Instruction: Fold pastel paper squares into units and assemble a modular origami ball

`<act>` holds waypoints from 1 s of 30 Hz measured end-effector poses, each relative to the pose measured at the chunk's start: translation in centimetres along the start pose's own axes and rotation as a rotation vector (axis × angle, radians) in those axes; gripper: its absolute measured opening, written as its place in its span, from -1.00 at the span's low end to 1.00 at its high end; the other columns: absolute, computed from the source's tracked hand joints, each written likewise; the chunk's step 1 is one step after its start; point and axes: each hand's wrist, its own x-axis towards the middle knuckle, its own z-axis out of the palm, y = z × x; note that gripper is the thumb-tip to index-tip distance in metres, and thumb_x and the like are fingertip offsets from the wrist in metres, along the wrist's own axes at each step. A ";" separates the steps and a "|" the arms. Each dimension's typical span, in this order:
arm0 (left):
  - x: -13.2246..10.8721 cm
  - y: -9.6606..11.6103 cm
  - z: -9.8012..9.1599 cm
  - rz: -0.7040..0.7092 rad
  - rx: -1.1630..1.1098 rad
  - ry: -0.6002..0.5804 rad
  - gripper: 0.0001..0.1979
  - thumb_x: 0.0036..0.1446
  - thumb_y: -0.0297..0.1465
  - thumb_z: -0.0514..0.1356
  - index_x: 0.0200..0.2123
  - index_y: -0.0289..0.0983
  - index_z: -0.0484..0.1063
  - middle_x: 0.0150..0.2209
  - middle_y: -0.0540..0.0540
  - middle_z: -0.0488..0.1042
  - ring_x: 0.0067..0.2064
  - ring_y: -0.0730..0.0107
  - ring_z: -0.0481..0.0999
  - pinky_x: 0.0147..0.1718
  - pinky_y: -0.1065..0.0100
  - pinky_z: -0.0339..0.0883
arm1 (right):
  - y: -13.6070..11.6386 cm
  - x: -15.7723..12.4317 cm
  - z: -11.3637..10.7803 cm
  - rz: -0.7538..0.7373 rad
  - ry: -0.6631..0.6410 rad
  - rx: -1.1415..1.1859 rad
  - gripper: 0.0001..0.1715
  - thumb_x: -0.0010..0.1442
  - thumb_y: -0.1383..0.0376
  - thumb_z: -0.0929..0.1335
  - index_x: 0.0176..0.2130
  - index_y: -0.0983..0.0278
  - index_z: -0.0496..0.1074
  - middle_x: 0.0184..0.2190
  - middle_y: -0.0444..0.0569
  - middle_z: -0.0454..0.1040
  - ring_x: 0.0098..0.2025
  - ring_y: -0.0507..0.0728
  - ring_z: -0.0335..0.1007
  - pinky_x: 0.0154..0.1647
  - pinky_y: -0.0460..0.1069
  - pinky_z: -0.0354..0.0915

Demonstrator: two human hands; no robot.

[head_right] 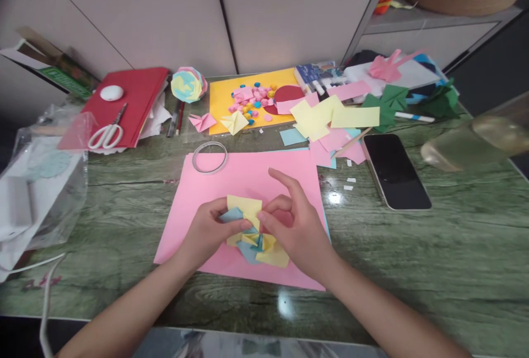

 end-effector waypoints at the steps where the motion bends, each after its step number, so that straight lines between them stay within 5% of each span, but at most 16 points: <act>1: 0.0 0.0 0.0 0.002 0.002 -0.004 -0.72 -0.18 -0.33 0.36 -0.34 -0.32 0.47 -0.46 0.01 0.49 -0.48 0.46 0.43 -0.50 0.44 0.33 | -0.1 0.1 -0.1 0.032 -0.013 0.033 -0.32 0.10 0.34 0.33 0.15 0.04 0.04 -0.53 -0.23 0.38 -0.46 0.05 0.39 -0.41 -0.02 0.37; 5: -0.1 0.3 0.0 0.052 0.024 -0.018 -0.70 -0.19 -0.36 0.36 -0.35 -0.31 0.39 -0.48 0.04 0.44 -0.46 0.47 0.43 -0.52 0.48 0.31 | -0.5 0.5 -0.5 0.142 -0.098 0.119 -0.37 0.09 0.33 0.34 0.11 0.09 0.10 -0.58 -0.26 0.36 -0.52 0.01 0.36 -0.47 -0.08 0.34; 11: -0.5 -0.3 0.2 0.225 0.124 0.027 -0.43 -0.07 -0.45 0.29 0.03 -0.13 0.19 -0.39 0.02 0.45 -0.45 0.46 0.43 -0.52 0.47 0.31 | -0.1 0.3 -0.2 0.118 -0.106 0.154 -0.25 0.03 0.35 0.38 0.14 0.07 0.04 -0.53 -0.27 0.30 -0.48 0.00 0.34 -0.42 -0.05 0.38; 16: -0.6 -0.4 0.0 0.514 0.430 0.006 -0.78 0.04 -0.46 0.21 -0.19 -0.16 0.45 -0.35 -0.05 0.44 -0.35 0.40 0.41 -0.42 0.40 0.29 | 0.2 0.2 0.1 0.025 -0.025 0.043 -0.13 0.02 0.37 0.39 0.19 0.02 -0.05 -0.53 -0.25 0.33 -0.47 0.04 0.33 -0.43 -0.03 0.36; 20: -0.7 -0.2 -0.1 0.529 0.469 -0.013 -0.88 0.05 -0.50 0.19 -0.34 -0.21 0.49 -0.41 -0.05 0.44 -0.36 0.43 0.41 -0.46 0.43 0.26 | 0.2 0.1 0.2 -0.053 0.008 -0.048 -0.10 0.03 0.40 0.38 0.21 0.02 -0.09 -0.52 -0.24 0.35 -0.43 0.06 0.35 -0.30 0.02 0.35; 22: -0.6 -0.2 -0.1 0.527 0.447 0.004 -0.88 0.04 -0.53 0.18 -0.38 -0.22 0.48 -0.42 -0.04 0.45 -0.35 0.43 0.42 -0.45 0.44 0.27 | 0.0 0.0 -0.1 -0.125 0.023 -0.081 -0.22 0.04 0.41 0.37 0.16 0.03 0.04 -0.46 -0.20 0.35 -0.37 0.07 0.34 -0.22 0.05 0.32; 26: -0.5 -0.4 -0.2 0.536 0.426 0.058 -0.85 0.01 -0.57 0.18 -0.42 -0.22 0.48 -0.43 -0.03 0.45 -0.36 0.42 0.42 -0.44 0.43 0.29 | -0.4 -0.2 -1.2 -0.245 -0.043 -0.109 -0.80 0.10 0.36 0.32 -0.23 0.14 0.44 -0.41 -0.10 0.30 -0.33 0.08 0.29 -0.30 0.00 0.28; 30: -0.4 -0.5 -0.3 0.543 0.408 0.061 -0.84 0.01 -0.58 0.18 -0.43 -0.21 0.49 -0.43 -0.04 0.42 -0.36 0.41 0.42 -0.42 0.41 0.30 | -0.6 -0.1 -1.5 -0.111 -0.164 -0.124 -0.83 0.11 0.34 0.30 -0.37 0.17 0.51 -0.47 -0.10 0.30 -0.41 0.06 0.28 -0.46 -0.05 0.22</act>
